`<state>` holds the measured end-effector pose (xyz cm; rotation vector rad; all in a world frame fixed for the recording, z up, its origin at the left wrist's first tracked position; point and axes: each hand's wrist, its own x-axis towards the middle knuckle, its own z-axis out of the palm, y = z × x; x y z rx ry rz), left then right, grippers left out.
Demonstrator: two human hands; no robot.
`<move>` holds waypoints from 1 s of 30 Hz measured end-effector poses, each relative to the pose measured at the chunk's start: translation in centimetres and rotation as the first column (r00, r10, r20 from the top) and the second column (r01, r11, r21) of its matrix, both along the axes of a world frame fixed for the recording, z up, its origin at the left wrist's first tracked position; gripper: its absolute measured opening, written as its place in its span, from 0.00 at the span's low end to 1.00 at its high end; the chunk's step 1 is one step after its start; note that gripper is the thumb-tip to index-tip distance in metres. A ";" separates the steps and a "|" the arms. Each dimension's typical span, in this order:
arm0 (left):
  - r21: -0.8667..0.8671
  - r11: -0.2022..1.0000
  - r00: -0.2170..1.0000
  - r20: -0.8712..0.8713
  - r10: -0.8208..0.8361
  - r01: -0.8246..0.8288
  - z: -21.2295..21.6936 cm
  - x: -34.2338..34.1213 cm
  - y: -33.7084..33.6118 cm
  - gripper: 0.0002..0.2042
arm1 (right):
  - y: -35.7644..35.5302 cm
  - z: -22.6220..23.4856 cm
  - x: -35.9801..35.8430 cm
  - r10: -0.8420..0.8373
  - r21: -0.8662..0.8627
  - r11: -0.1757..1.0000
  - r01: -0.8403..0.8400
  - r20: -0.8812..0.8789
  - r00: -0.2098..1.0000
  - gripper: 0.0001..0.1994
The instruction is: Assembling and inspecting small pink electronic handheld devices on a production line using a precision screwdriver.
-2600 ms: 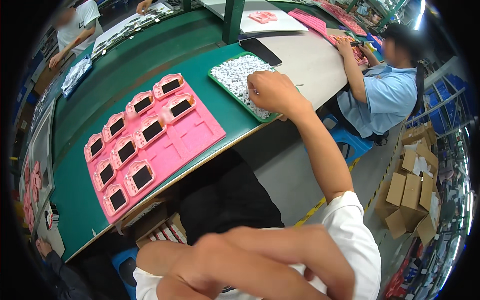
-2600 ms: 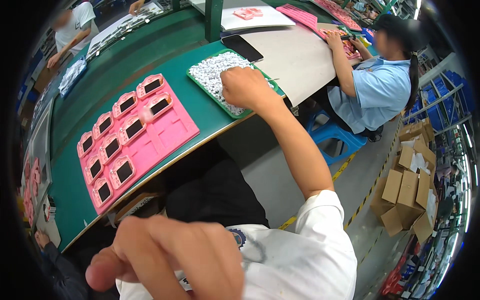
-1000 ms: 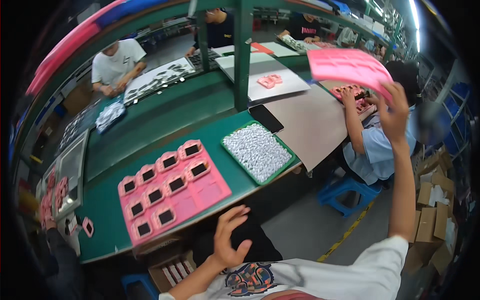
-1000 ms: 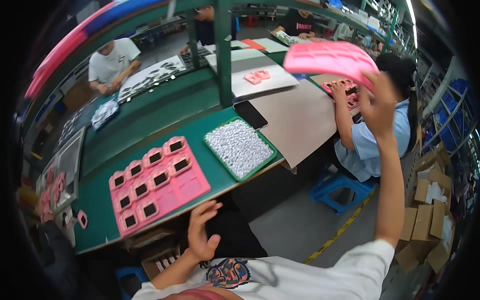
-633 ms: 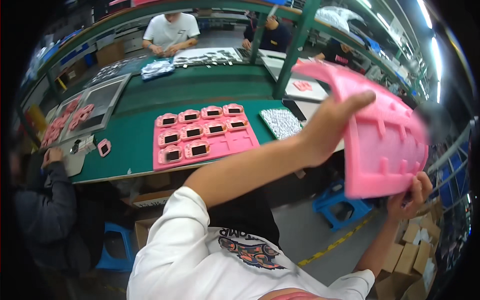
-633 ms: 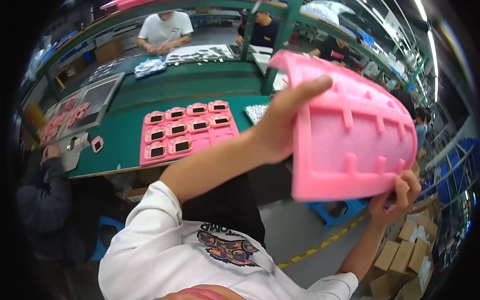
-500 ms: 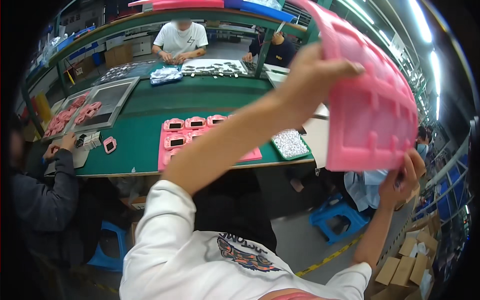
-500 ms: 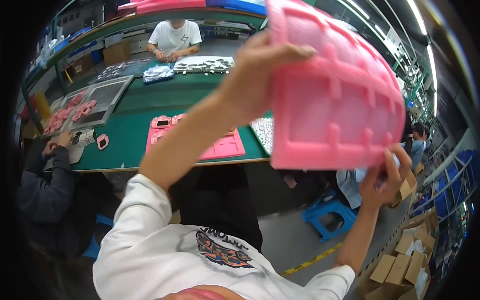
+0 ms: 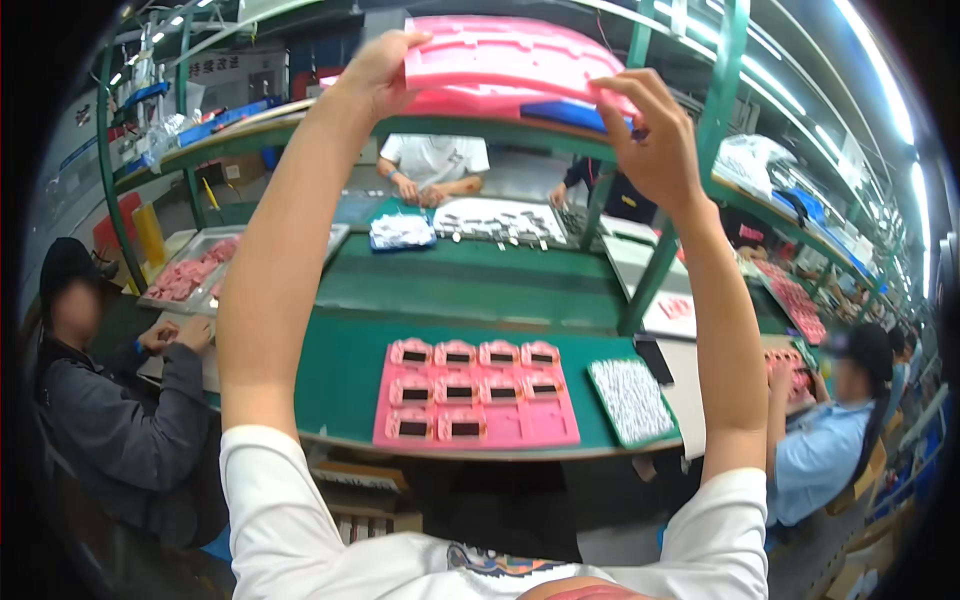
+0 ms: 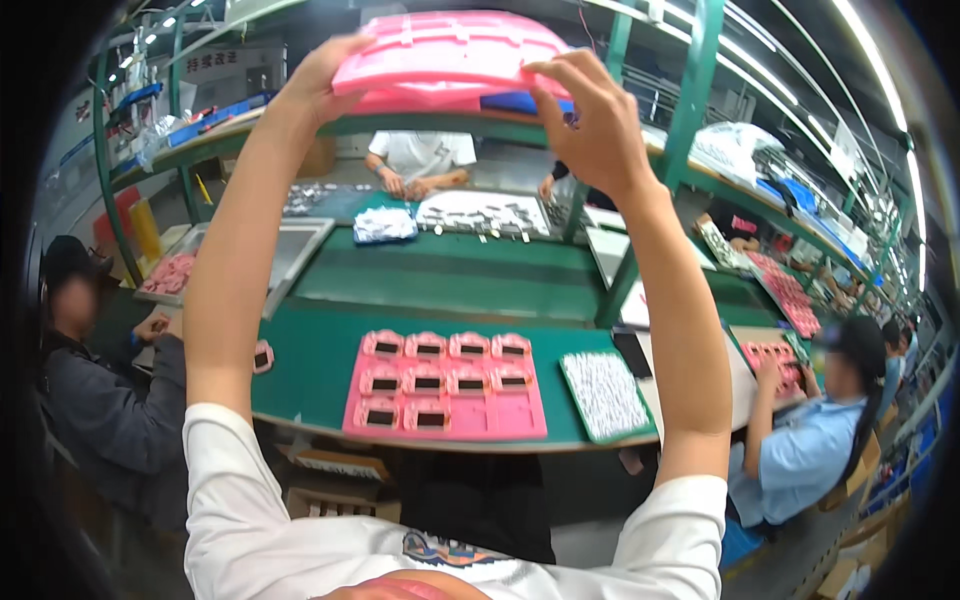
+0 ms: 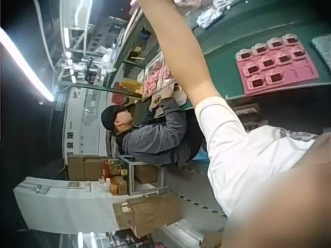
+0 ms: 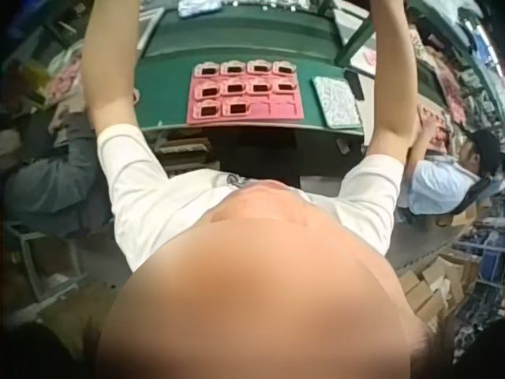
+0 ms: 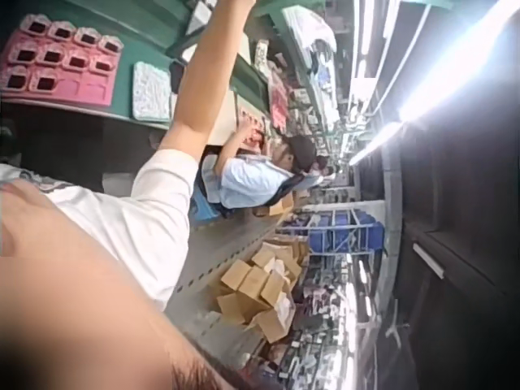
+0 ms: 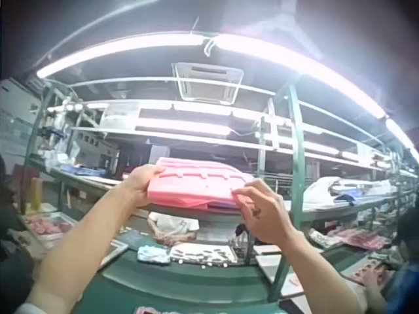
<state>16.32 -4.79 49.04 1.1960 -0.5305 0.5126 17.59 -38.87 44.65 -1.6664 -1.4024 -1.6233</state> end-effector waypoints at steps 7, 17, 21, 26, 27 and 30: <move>0.201 0.770 0.774 -0.078 0.628 -0.605 2.2 4.2 2.4 0.17 | 6.5 1.0 12.7 -0.113 0.028 0.993 0.112 0.038 0.993 0.09; 0.349 0.363 0.499 0.694 0.519 -0.864 -17.9 -2.8 -1.4 0.17 | -1.6 -5.6 16.8 -0.548 -0.235 0.827 0.510 -0.534 0.643 0.11; 0.554 0.292 0.610 0.566 0.555 -0.780 -33.8 -12.1 2.1 0.17 | -11.1 -16.3 7.2 -0.355 -0.402 0.896 0.190 -0.388 0.851 0.06; 0.658 0.245 0.464 0.179 0.867 -0.712 -46.9 -16.1 9.0 0.16 | -20.5 -30.6 2.5 -0.712 -0.704 0.685 0.187 -0.593 0.375 0.13; 0.697 0.143 0.358 0.173 0.917 -0.703 -48.5 -16.9 10.0 0.16 | -20.1 -32.5 1.7 -0.746 -0.727 0.658 0.196 -0.596 0.297 0.14; 0.753 0.029 0.268 0.198 0.943 -0.658 -49.5 -17.7 7.7 0.16 | -19.3 -37.0 1.1 -0.727 -0.700 0.683 0.211 -0.620 0.295 0.15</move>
